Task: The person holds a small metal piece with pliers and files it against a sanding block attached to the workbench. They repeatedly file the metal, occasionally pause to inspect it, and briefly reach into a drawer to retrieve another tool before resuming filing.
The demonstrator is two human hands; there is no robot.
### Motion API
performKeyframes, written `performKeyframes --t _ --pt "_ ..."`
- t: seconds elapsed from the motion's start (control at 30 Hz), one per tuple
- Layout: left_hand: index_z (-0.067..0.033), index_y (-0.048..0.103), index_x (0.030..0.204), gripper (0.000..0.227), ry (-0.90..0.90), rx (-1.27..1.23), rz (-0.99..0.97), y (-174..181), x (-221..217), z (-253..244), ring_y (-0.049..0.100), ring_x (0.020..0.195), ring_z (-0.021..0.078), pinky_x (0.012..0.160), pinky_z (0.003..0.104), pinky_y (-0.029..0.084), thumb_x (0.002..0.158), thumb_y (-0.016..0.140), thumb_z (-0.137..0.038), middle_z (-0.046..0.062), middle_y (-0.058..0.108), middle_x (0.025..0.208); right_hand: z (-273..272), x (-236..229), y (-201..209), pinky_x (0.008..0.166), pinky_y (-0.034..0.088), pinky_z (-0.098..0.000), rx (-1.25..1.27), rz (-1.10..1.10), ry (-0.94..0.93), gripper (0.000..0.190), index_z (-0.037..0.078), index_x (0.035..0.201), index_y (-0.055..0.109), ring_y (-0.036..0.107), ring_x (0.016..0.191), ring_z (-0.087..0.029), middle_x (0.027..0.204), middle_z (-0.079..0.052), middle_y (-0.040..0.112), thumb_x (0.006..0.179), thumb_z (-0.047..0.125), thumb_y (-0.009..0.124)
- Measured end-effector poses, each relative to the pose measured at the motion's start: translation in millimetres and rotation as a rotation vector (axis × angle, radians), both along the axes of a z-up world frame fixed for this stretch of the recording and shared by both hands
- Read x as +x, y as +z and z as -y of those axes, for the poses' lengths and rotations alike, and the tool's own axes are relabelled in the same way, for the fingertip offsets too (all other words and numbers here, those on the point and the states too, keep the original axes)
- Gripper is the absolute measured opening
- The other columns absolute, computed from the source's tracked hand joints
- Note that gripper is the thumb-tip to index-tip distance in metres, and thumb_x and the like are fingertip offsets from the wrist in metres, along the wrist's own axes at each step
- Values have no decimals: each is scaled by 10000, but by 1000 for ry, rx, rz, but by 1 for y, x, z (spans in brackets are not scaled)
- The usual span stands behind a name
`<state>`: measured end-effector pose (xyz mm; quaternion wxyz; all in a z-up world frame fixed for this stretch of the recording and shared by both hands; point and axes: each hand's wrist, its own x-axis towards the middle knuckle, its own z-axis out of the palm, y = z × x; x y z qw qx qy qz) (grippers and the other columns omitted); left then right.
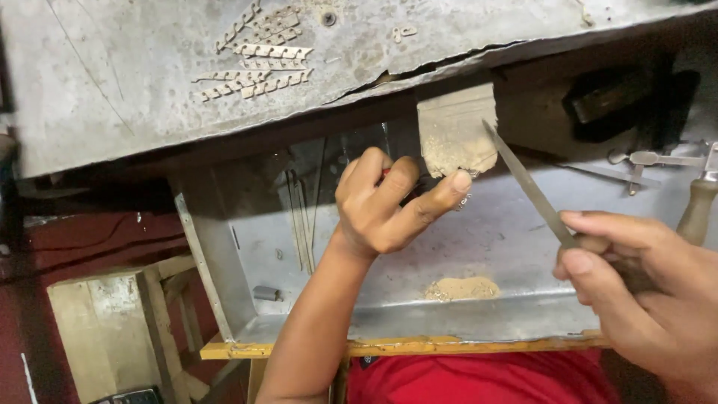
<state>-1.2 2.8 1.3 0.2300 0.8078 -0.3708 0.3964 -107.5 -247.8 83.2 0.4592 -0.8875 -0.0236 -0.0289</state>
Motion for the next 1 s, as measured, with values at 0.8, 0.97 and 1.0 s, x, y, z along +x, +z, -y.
performKeyframes --t 0.8,0.97,1.0 --pt "-295 540 1485 474 -23 27 -2 -7 2 -6 281 663 215 523 330 289 1118 782 -121 8 456 834 8 2 -6 659 537 -252 -184 -106 -7 269 5 1154 766 737 785 -161 1028 -129 779 902 93 730" --pt "-278 597 1407 323 -35 1 -55 2 -2 -1 323 664 240 537 351 324 1112 729 -256 18 499 842 -20 42 -2 555 445 -222 36 199 110 232 -130 1141 729 584 602 -94 1016 -217 767 929 -37 751" --pt "-278 597 1407 323 -40 -3 -48 7 -4 1 323 664 240 537 351 324 1112 729 -256 18 499 842 -19 47 2 555 445 -222 32 206 106 232 -130 1141 729 584 602 -94 1016 -217 767 929 -37 751"
